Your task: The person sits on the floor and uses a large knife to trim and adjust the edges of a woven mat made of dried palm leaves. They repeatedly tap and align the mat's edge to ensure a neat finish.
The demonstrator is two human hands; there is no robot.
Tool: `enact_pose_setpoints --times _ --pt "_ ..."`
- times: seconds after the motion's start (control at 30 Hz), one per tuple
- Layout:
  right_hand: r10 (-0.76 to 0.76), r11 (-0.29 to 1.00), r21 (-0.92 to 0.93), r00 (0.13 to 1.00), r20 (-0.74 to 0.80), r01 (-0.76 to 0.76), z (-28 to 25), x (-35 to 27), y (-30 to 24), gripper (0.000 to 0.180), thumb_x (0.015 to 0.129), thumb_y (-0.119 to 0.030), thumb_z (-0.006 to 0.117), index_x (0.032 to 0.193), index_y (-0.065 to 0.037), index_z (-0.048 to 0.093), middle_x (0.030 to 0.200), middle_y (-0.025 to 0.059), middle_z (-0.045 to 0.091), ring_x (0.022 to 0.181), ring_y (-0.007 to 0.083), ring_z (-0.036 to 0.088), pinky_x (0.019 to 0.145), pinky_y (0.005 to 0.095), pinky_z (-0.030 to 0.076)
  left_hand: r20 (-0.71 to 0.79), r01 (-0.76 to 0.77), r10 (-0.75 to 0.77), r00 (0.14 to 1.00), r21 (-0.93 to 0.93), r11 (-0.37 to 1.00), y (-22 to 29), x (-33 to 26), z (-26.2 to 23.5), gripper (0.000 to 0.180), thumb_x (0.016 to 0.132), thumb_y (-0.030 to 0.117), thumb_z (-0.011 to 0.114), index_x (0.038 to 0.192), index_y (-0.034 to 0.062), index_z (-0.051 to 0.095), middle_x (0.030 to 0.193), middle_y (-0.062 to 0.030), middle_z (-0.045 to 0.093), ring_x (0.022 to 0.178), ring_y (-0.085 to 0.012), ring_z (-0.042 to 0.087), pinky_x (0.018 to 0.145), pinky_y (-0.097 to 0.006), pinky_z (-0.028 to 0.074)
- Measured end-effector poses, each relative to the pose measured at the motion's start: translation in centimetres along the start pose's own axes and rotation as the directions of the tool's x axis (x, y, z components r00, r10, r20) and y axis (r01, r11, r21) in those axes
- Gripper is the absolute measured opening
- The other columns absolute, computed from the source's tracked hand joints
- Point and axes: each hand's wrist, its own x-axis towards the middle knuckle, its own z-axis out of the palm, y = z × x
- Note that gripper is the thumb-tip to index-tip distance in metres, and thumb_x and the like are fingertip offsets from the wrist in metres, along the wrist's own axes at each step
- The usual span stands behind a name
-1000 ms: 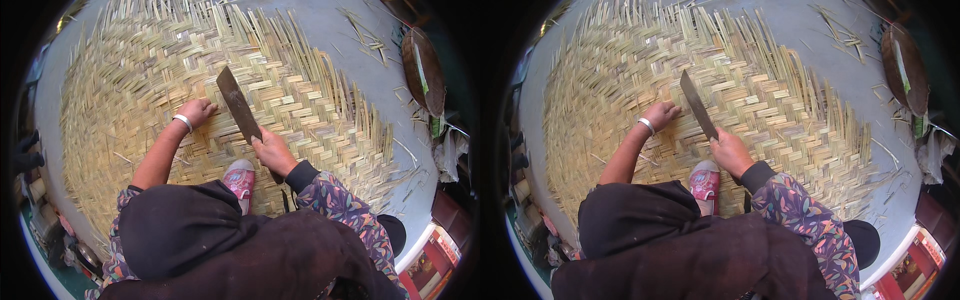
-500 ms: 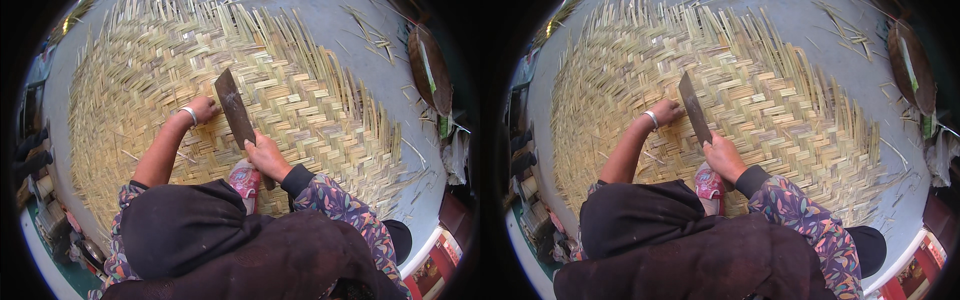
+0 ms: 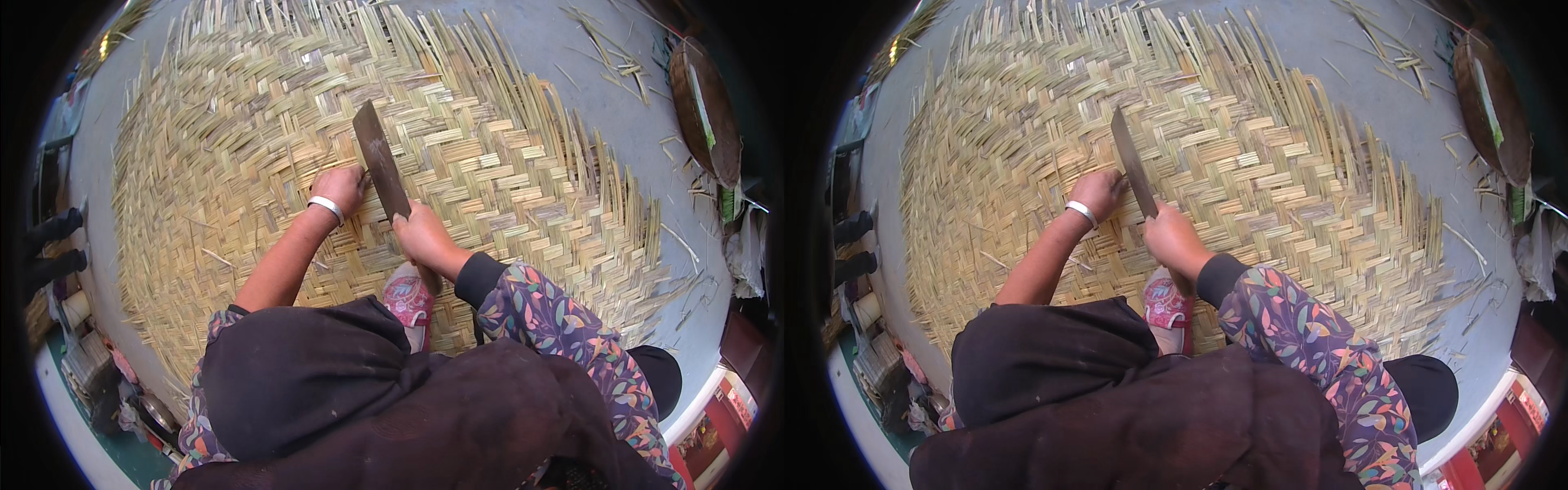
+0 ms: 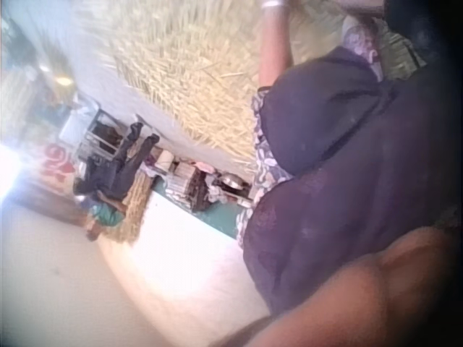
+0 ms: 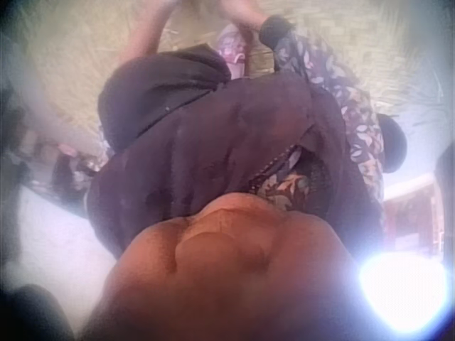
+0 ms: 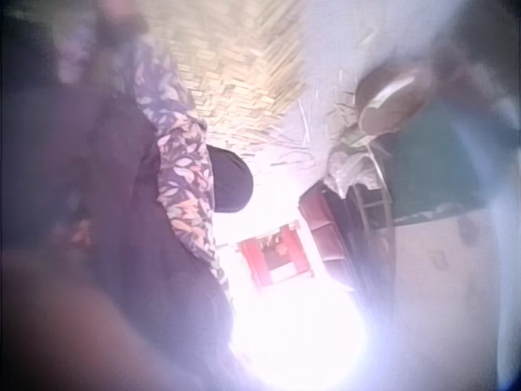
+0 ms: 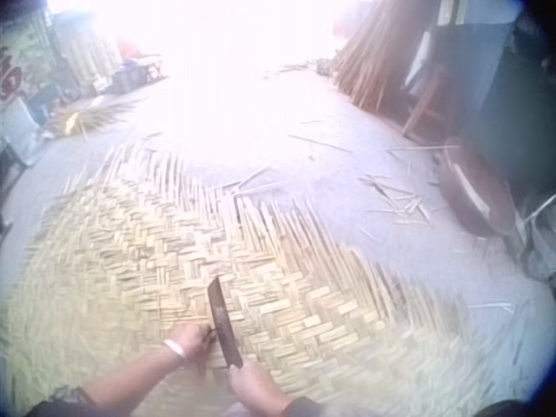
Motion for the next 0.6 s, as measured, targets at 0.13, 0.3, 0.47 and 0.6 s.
enact_pose_setpoints --times 0.13,0.3,0.47,0.6 --pt "0.118 0.993 0.014 0.993 0.016 -0.118 0.7 2.9 -0.3 0.038 0.091 -0.017 0.054 0.121 0.006 0.056 0.087 0.0275 0.068 0.079 0.0376 0.069 0.073 0.0443 0.054 -0.019 0.008 -0.007 1.000 0.054 0.999 0.1 -0.1 0.7 0.029 0.093 0.036 0.055 0.088 0.0088 0.065 0.081 -0.0196 0.068 0.078 -0.0405 0.065 0.072 -0.051 0.050" --pt "-0.045 0.996 -0.075 0.994 -0.101 0.037 1.4 4.2 -0.7 0.034 0.089 -0.017 0.054 0.115 0.004 0.061 0.097 0.0276 0.067 0.089 0.0415 0.067 0.081 0.0461 0.052 -0.059 -0.024 0.026 0.998 0.046 0.999 0.1 -0.1 1.0 0.031 0.092 0.036 0.055 0.087 0.0071 0.063 0.080 -0.0203 0.067 0.077 -0.0399 0.065 0.071 -0.050 0.051" --pt "0.084 0.996 0.046 0.996 -0.033 -0.082 0.1 2.4 -1.7 0.030 0.088 -0.013 0.051 0.109 0.006 0.061 0.077 0.0231 0.067 0.062 0.0346 0.067 0.059 0.0440 0.054 -0.006 -0.027 0.027 1.000 0.027 0.999 -0.1 0.0 0.4 0.033 0.093 0.038 0.053 0.087 0.0066 0.063 0.084 -0.0204 0.067 0.081 -0.0397 0.065 0.074 -0.050 0.050" --pt "0.114 0.988 0.100 0.993 0.027 -0.116 -0.2 -0.7 -0.3 0.025 0.090 -0.013 0.051 0.105 0.006 0.059 0.060 0.0169 0.061 0.042 0.0260 0.060 0.041 0.0404 0.048 0.064 0.008 -0.007 0.998 -0.005 1.000 -0.3 0.4 0.1 0.035 0.094 0.039 0.052 0.090 0.0060 0.064 0.088 -0.0205 0.068 0.086 -0.0400 0.064 0.077 -0.049 0.050"
